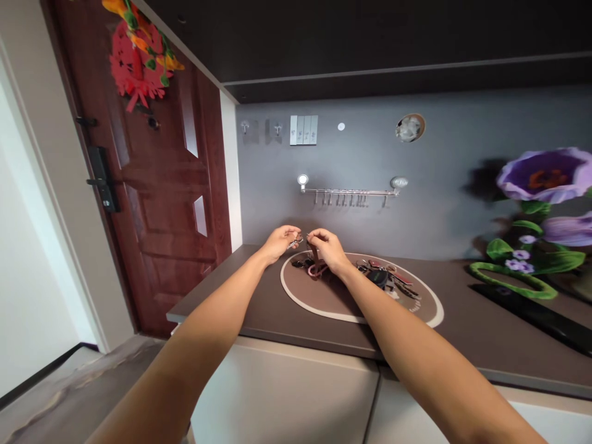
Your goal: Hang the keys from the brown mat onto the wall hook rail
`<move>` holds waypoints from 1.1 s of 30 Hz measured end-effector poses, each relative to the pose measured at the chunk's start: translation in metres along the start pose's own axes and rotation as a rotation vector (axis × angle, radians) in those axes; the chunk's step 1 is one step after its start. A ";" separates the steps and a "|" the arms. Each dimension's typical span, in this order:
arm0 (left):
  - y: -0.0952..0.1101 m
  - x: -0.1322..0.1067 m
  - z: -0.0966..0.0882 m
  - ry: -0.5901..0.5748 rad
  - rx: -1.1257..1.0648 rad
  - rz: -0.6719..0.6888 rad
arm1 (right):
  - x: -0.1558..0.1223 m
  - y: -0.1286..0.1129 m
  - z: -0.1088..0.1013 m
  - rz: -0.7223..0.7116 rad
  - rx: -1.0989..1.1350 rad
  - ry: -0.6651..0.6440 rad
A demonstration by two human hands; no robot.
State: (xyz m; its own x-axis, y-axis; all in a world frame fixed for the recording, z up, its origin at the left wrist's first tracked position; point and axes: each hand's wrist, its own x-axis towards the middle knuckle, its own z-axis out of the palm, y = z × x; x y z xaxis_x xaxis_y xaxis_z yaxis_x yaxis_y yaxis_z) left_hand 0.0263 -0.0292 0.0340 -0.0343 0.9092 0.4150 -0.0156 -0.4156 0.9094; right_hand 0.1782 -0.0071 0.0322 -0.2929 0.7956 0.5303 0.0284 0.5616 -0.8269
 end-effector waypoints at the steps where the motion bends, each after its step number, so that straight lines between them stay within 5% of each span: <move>1: 0.000 0.000 0.000 -0.011 -0.015 -0.017 | -0.001 -0.002 0.000 0.039 0.063 -0.009; 10: -0.005 -0.001 0.001 -0.118 0.075 0.026 | 0.000 -0.006 -0.001 0.115 0.291 0.075; 17: -0.010 -0.001 0.001 0.067 0.743 0.296 | 0.005 -0.002 -0.004 0.088 0.307 0.156; 22: -0.012 -0.005 0.000 0.060 1.093 0.421 | 0.006 -0.002 -0.004 0.075 0.344 0.217; 33: -0.014 -0.006 -0.005 0.078 1.213 0.421 | 0.043 -0.030 -0.005 0.095 0.460 0.377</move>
State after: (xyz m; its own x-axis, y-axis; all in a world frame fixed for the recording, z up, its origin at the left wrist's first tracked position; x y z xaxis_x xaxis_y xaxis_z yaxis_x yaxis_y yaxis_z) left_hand 0.0220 -0.0287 0.0185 0.1269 0.6930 0.7097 0.9238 -0.3432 0.1700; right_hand 0.1698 0.0111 0.0805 0.0524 0.9104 0.4104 -0.4028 0.3954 -0.8255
